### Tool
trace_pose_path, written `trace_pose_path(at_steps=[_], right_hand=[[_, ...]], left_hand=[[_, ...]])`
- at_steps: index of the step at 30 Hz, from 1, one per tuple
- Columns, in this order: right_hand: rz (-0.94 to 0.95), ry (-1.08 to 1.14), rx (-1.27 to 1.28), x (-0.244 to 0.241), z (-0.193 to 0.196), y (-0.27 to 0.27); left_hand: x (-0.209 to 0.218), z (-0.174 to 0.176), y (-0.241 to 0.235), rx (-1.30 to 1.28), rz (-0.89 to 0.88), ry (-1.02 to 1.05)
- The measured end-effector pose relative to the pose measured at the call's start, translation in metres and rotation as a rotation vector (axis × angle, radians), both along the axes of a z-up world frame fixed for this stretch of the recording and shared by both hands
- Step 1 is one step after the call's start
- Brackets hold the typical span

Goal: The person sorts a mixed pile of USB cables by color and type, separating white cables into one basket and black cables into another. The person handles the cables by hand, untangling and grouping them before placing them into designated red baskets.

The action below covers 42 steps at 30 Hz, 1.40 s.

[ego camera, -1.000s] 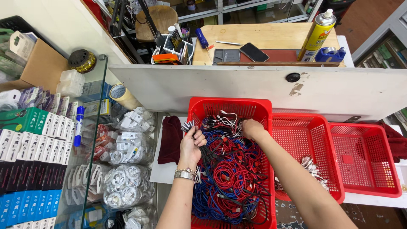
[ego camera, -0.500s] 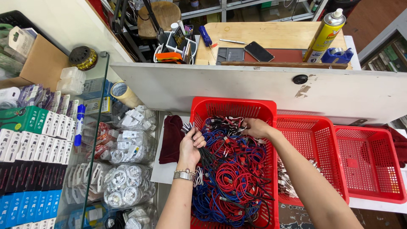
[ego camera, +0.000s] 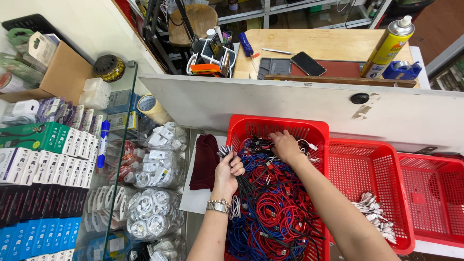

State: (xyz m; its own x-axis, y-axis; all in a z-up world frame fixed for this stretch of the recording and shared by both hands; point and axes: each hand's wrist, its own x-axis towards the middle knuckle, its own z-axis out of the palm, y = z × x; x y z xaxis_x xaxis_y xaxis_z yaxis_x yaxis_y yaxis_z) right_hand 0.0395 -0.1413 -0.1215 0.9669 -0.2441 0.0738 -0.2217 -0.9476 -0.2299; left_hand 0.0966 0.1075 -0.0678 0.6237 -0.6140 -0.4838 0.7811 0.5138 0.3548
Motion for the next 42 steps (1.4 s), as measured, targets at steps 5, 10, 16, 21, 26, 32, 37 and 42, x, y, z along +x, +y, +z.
trace_pose_path(at_steps=[5, 10, 16, 21, 26, 32, 37, 42], right_hand=[[-0.089, 0.151, 0.232, -0.005, 0.007, -0.007], [-0.133, 0.217, 0.569, 0.006, 0.04, -0.057], [0.02, 0.05, 0.605, -0.001, 0.038, -0.078], [-0.13, 0.426, 0.106, -0.019, 0.04, -0.065], [-0.277, 0.65, 0.229, -0.036, 0.043, -0.024], [-0.235, 0.471, 0.364, -0.049, 0.032, -0.023], [-0.203, 0.431, 0.211, -0.036, 0.045, -0.031], [0.125, 0.061, 0.074, -0.005, 0.027, 0.011]], left_hand=[[0.007, -0.003, 0.012, -0.013, -0.015, -0.018], [0.012, -0.01, 0.01, -0.045, -0.012, 0.015], [0.008, -0.006, -0.004, -0.055, -0.035, 0.016], [0.004, 0.007, -0.009, -0.027, -0.081, -0.041], [0.001, 0.014, -0.009, 0.003, -0.062, -0.033], [0.004, 0.012, -0.005, -0.031, -0.049, -0.04], [0.003, 0.009, -0.006, -0.026, -0.036, -0.036], [-0.003, 0.004, -0.01, -0.006, -0.047, -0.019]])
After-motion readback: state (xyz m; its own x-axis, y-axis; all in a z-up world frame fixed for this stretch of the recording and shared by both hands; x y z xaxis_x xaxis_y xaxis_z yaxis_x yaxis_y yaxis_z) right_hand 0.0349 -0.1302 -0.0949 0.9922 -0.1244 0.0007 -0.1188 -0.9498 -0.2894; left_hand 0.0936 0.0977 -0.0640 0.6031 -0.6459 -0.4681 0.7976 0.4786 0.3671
